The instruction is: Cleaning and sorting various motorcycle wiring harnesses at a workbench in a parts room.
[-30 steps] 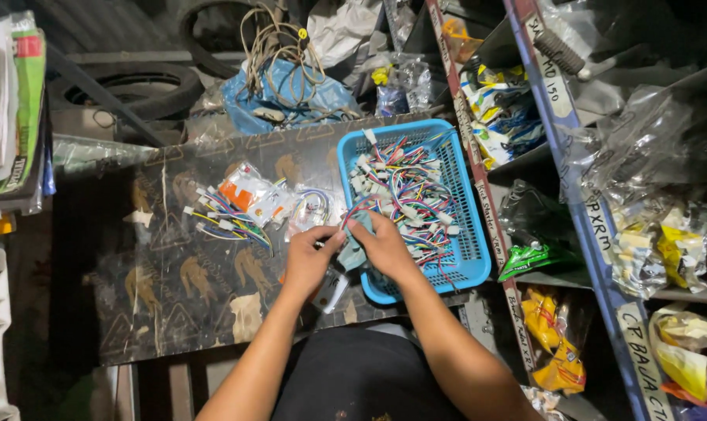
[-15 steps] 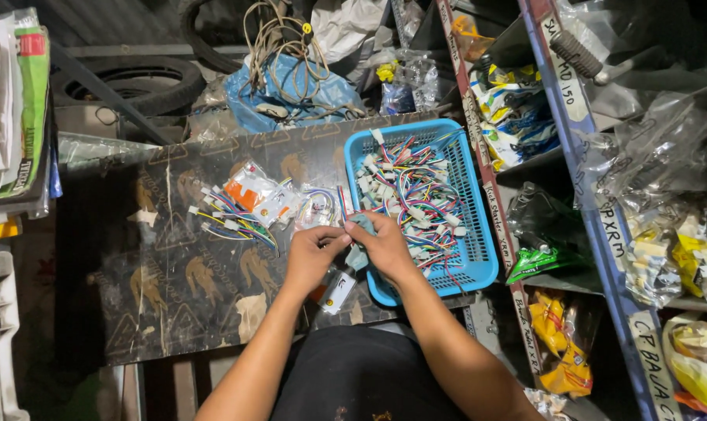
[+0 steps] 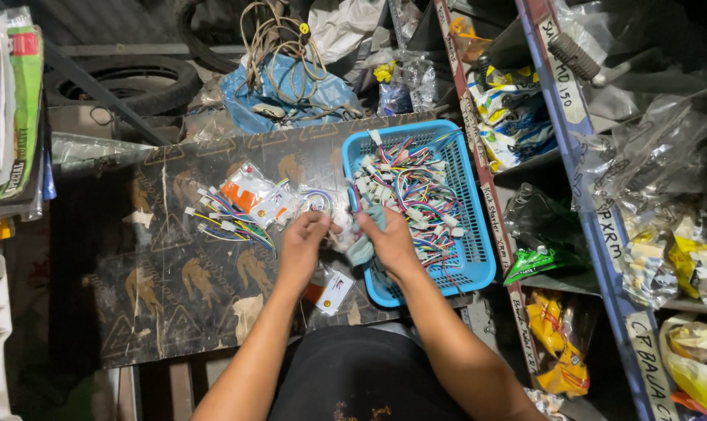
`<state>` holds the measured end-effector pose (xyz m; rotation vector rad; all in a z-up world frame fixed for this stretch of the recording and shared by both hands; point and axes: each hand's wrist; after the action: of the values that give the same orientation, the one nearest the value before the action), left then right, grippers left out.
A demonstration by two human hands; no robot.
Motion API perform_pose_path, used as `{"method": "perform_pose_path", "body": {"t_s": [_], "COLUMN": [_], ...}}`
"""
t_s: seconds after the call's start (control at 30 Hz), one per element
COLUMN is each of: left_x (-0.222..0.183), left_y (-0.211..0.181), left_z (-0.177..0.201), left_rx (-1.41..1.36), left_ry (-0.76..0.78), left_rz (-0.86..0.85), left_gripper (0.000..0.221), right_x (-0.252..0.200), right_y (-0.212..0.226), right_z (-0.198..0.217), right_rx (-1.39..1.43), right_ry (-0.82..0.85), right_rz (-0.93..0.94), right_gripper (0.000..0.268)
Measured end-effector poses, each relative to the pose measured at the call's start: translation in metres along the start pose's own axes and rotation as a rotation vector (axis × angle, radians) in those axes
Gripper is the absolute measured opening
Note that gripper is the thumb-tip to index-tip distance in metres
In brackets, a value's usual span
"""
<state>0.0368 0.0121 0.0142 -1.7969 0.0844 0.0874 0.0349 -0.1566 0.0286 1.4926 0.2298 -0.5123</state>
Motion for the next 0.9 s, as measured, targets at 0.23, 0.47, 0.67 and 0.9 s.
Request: {"method": "perform_pose_path", "body": {"t_s": [0.23,0.47,0.67,0.9], "left_x": [0.006,0.008,0.014,-0.009], "left_y": [0.013,0.019,0.024,0.035], "left_z": [-0.006,-0.004,-0.001,-0.005], "left_rx": [0.149,0.193,-0.019,-0.023], "left_ry": [-0.019,-0.068,-0.117,0.031], "left_rz": [-0.015,-0.031,0.04,0.082], "left_gripper": [0.012,0.012,0.017,0.015], "right_x": [0.006,0.012,0.015,0.004], "right_y": [-0.002,-0.001,-0.006,-0.017], "right_z": [0.006,0.012,0.022,0.015], "right_rx": [-0.106,-0.238,-0.211,-0.293], "right_ry": [0.181,0.207,0.211,0.286], "right_rz": [-0.026,0.002,-0.002,0.002], "right_gripper": [0.018,0.011,0.01,0.009]}}
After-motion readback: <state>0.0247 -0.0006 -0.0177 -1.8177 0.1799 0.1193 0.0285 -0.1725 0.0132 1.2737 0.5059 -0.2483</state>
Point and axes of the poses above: each hand's wrist, its own x-axis towards the middle knuckle, its own z-axis out of the back of the hand, y = z × x, and after that the axes turned 12 degrees about -z, right-handed
